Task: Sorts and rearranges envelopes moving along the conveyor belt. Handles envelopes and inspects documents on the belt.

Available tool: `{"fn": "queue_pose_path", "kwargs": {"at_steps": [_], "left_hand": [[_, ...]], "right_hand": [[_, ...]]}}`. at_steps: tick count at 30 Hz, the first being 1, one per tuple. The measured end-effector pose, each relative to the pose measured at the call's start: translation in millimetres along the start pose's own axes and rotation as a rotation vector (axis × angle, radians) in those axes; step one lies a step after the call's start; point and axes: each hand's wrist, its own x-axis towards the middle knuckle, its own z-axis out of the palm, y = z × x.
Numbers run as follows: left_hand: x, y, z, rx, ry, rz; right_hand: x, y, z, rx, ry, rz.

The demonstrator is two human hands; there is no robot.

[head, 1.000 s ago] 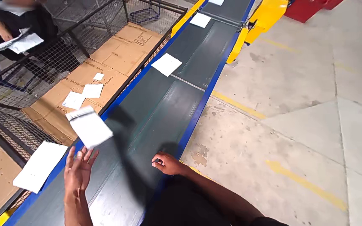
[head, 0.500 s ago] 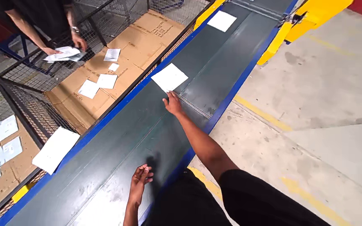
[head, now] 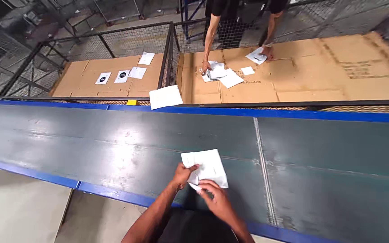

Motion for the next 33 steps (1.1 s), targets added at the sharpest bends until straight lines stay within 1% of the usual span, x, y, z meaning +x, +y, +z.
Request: {"fn": "queue_pose_path", "kwargs": {"at_steps": [1,2,3,5,6,8,9,11,12,14,15,18,20,23,25,27,30,33], "left_hand": [[3.6,10.0,-13.3,0.038,0.072,0.050],[8.1,26.0,-29.3,0.053,0.126,0.106],[13.9,48.7,-47.4,0.035,0.181,0.183],[28.2,105.9,-87.2,-0.098,0.277,0.394],[36.7,138.7,-108.1,-0.194,0.273,0.511],[54.1,198.3,-144.3,-0.319,0.183,0.673],[60.2,218.8,-156.3,-0.367,0.194,0.676],[62.8,236.7,-153.6,-0.393,0.286,0.554],[62.6,234.0,-143.9,-0.356,0.288,0.497],[56.1,204.8,-116.5,-0.220,0.193,0.406],[51.7,183.2,-100.0,-0.161,0.120,0.360],[36.8,105.3,-48.0,-0.090,-0.059,0.206],[18.2,59.3,-16.1,-0.047,-0.127,0.114],[-13.1,13.9,11.6,0.026,-0.206,0.042],[-26.5,-3.1,33.5,0.116,-0.310,0.045],[-33.8,-10.4,36.3,0.204,-0.370,0.075],[-35.4,-13.8,25.9,0.250,-0.349,0.095],[-36.1,-11.8,12.2,0.277,-0.294,0.086]], "right_hand": [[-9.3,-5.9,11.6,0.076,-0.045,-0.040],[-15.1,-7.9,12.8,0.125,-0.071,-0.041],[-17.4,-8.2,6.6,0.146,-0.066,0.000],[-21.6,-3.5,-15.8,0.118,0.003,0.124],[-21.8,0.4,-29.1,0.083,0.052,0.161],[-23.1,6.1,-55.6,0.029,0.145,0.210],[-23.7,7.2,-66.2,0.014,0.178,0.229],[-25.3,6.2,-81.6,0.012,0.247,0.235],[-24.7,4.9,-87.9,0.026,0.283,0.226],[-27.7,1.5,-94.1,0.063,0.353,0.217],[-29.9,0.6,-94.7,0.087,0.388,0.218],[-40.4,4.5,-91.0,0.133,0.468,0.223],[-49.5,9.6,-86.9,0.127,0.461,0.244],[-55.2,14.9,-80.4,0.116,0.405,0.246],[-65.3,18.8,-90.8,0.083,0.441,0.253],[-68.8,25.4,-102.0,0.011,0.474,0.320],[-59.1,43.7,-130.7,-0.129,0.475,0.427],[-42.4,72.0,-166.9,-0.250,0.529,0.494]]}}
